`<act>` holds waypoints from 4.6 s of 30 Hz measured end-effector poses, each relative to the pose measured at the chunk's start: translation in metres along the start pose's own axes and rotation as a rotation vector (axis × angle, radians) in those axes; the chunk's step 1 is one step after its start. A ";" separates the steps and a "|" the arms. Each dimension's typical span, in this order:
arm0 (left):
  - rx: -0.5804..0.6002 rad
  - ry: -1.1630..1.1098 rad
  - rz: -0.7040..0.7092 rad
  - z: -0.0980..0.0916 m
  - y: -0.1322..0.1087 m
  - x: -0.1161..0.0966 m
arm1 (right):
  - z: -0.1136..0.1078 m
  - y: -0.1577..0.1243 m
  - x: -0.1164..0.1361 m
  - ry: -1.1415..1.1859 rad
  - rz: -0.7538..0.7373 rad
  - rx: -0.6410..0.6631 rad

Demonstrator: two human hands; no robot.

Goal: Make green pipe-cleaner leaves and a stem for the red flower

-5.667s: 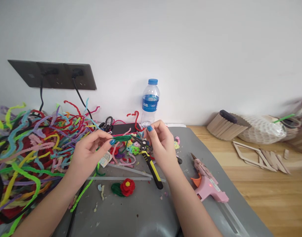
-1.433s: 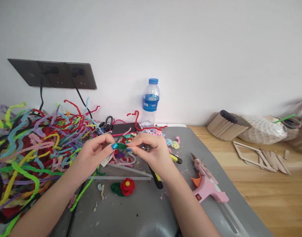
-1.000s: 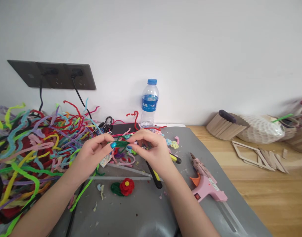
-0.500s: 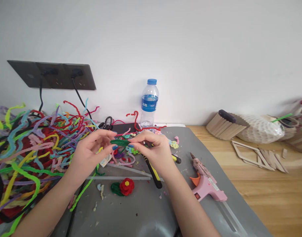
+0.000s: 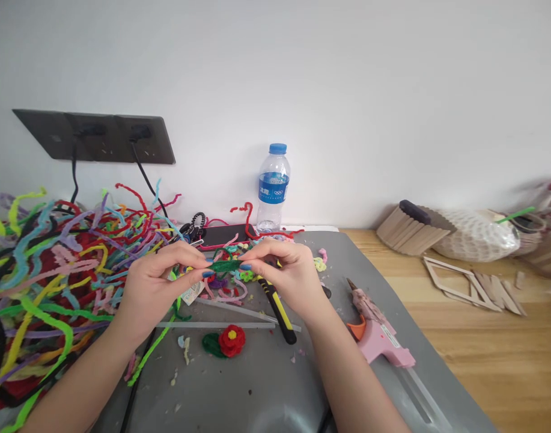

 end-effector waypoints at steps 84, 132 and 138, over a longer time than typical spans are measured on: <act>0.299 0.338 0.006 0.012 -0.002 0.008 | 0.029 -0.005 -0.033 -0.049 0.350 0.237; 0.019 -0.072 -0.129 0.007 -0.003 0.016 | 0.037 -0.007 -0.019 0.288 0.420 0.291; 0.063 -0.034 -0.062 0.008 -0.001 0.009 | 0.036 -0.007 -0.018 0.285 0.416 0.296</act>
Point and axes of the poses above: each hand's wrist, its own y-axis towards the middle knuckle, its own z-axis out of the palm, x = y × z, the point moved 6 cm from there along y, towards the middle knuckle, and after that the axes turned 10 degrees about -y, right-handed, at the moved point
